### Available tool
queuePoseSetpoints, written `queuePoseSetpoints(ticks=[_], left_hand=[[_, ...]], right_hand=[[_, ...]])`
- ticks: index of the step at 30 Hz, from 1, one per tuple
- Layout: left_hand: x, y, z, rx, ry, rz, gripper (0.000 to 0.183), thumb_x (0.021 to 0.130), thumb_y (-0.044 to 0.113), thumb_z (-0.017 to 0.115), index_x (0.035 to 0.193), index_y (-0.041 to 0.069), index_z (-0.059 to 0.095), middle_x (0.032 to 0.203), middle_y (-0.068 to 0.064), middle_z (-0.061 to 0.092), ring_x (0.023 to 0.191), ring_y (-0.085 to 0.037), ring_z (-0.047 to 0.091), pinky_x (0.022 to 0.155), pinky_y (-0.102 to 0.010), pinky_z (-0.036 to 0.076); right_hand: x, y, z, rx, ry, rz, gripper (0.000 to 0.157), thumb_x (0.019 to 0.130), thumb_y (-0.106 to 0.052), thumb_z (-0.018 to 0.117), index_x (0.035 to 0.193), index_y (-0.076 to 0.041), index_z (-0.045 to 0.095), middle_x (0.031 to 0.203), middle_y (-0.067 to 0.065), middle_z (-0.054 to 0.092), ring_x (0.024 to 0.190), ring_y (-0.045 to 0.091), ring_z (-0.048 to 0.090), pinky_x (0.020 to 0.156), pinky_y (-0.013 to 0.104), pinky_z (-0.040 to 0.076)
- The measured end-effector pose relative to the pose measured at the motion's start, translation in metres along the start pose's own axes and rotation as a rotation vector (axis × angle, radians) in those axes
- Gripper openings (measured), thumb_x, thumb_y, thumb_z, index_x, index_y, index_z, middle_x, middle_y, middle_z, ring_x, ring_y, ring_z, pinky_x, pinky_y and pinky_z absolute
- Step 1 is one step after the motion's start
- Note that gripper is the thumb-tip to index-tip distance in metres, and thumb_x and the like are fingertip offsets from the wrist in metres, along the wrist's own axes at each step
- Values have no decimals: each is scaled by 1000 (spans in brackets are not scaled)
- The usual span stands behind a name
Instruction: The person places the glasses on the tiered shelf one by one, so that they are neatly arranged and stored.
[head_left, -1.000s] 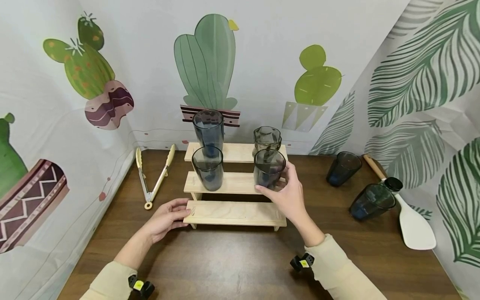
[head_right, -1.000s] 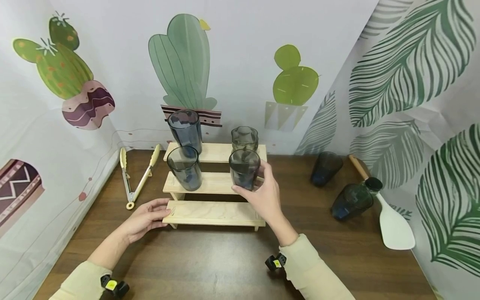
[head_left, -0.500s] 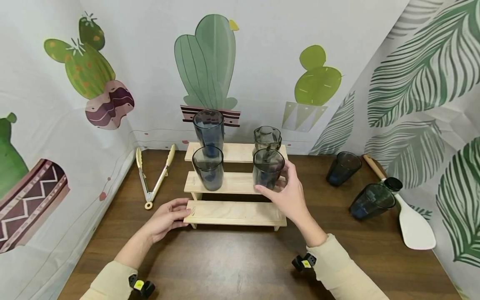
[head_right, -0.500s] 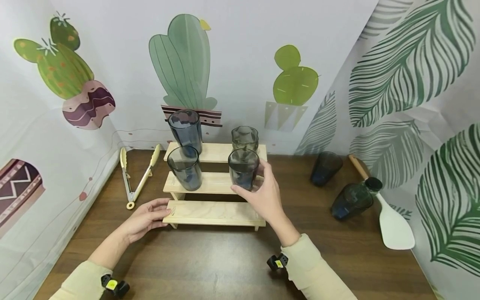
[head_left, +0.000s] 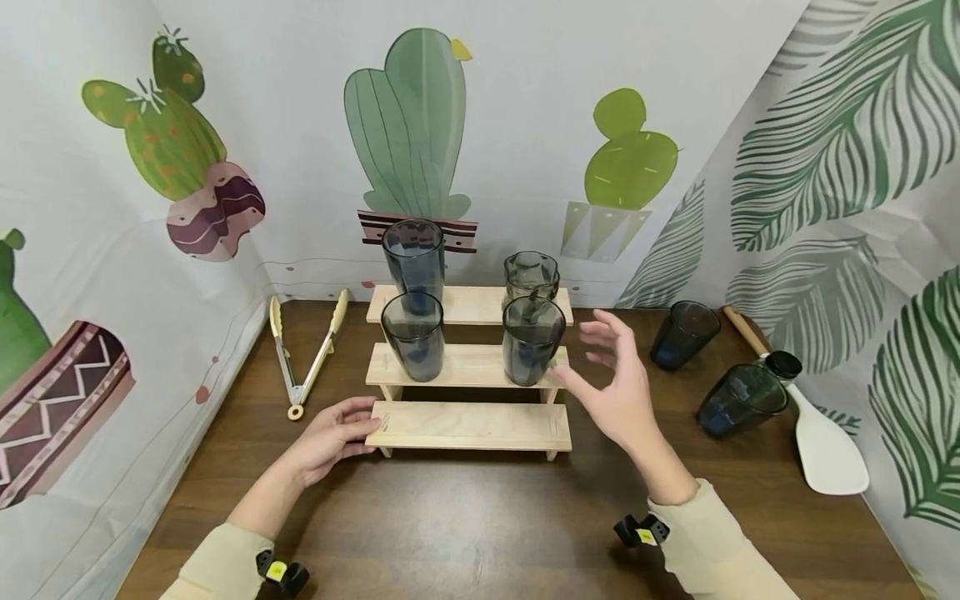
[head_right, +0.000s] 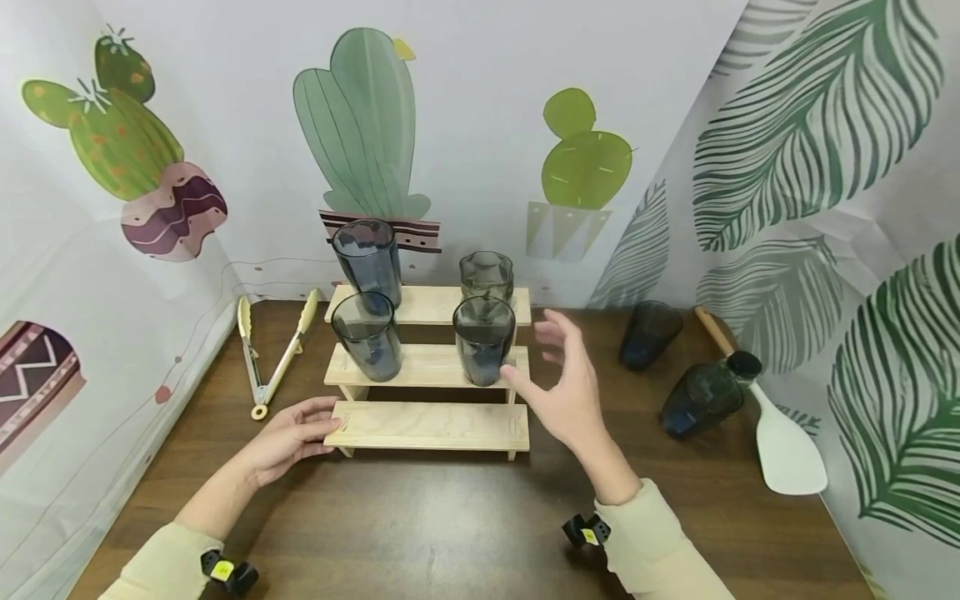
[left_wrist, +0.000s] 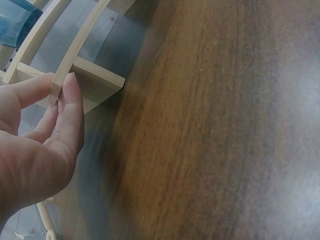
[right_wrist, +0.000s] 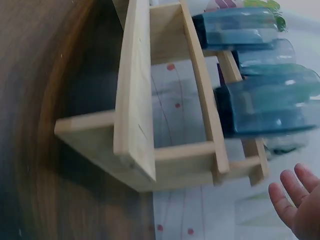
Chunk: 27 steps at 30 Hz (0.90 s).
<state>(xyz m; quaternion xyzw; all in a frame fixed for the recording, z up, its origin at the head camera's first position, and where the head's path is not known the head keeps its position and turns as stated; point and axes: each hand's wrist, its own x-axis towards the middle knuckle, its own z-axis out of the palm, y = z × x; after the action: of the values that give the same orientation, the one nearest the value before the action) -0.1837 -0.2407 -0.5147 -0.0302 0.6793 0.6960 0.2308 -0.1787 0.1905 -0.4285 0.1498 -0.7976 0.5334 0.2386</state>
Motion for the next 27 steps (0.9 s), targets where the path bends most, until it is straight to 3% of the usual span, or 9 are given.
queuePoseSetpoints(ticks=[6, 11, 17, 20, 24, 27], left_hand=[[0, 0, 1, -1, 6, -1, 65, 102, 10, 66, 154, -8, 30, 126, -17, 59, 96, -20, 67, 79, -32, 60], [0, 0, 1, -2, 9, -8, 66, 102, 11, 66, 154, -8, 30, 127, -17, 58, 96, -20, 67, 79, -32, 60], [1, 1, 0, -1, 5, -9, 65, 102, 10, 66, 154, -8, 31, 126, -17, 59, 97, -20, 67, 79, -32, 60], [1, 1, -1, 3, 0, -9, 66, 102, 11, 66, 154, -8, 31, 126, -17, 59, 97, -20, 67, 79, -32, 60], [1, 1, 0, 5, 3, -11, 66, 102, 11, 67, 154, -8, 30, 127, -17, 58, 97, -20, 67, 80, -33, 60], [1, 0, 0, 4, 9, -11, 66, 102, 11, 66, 154, -7, 30, 128, -17, 58, 97, -20, 67, 79, -33, 60]], right_hand=[[-1, -5, -28, -45, 122, -29, 75, 85, 10, 78, 151, -3, 43, 132, 23, 59, 117, 31, 58, 96, 25, 49], [-4, -5, -60, -83, 237, 10, 71, 87, 10, 75, 150, -3, 45, 131, 26, 59, 119, 22, 59, 96, 22, 48], [-12, 16, -97, -184, 361, 79, 74, 86, 4, 78, 151, -12, 46, 130, 18, 61, 119, 11, 57, 99, 21, 43], [-18, 20, -111, -263, 403, 118, 76, 86, -1, 80, 152, -18, 45, 130, 8, 61, 119, 8, 54, 102, 23, 37], [-25, 31, -125, -360, 426, 160, 80, 85, -9, 83, 153, -22, 44, 134, 3, 60, 129, 20, 48, 108, 34, 32], [-29, 38, -133, -447, 424, 209, 80, 84, -15, 84, 154, -18, 44, 139, 12, 57, 135, 35, 40, 112, 48, 28]])
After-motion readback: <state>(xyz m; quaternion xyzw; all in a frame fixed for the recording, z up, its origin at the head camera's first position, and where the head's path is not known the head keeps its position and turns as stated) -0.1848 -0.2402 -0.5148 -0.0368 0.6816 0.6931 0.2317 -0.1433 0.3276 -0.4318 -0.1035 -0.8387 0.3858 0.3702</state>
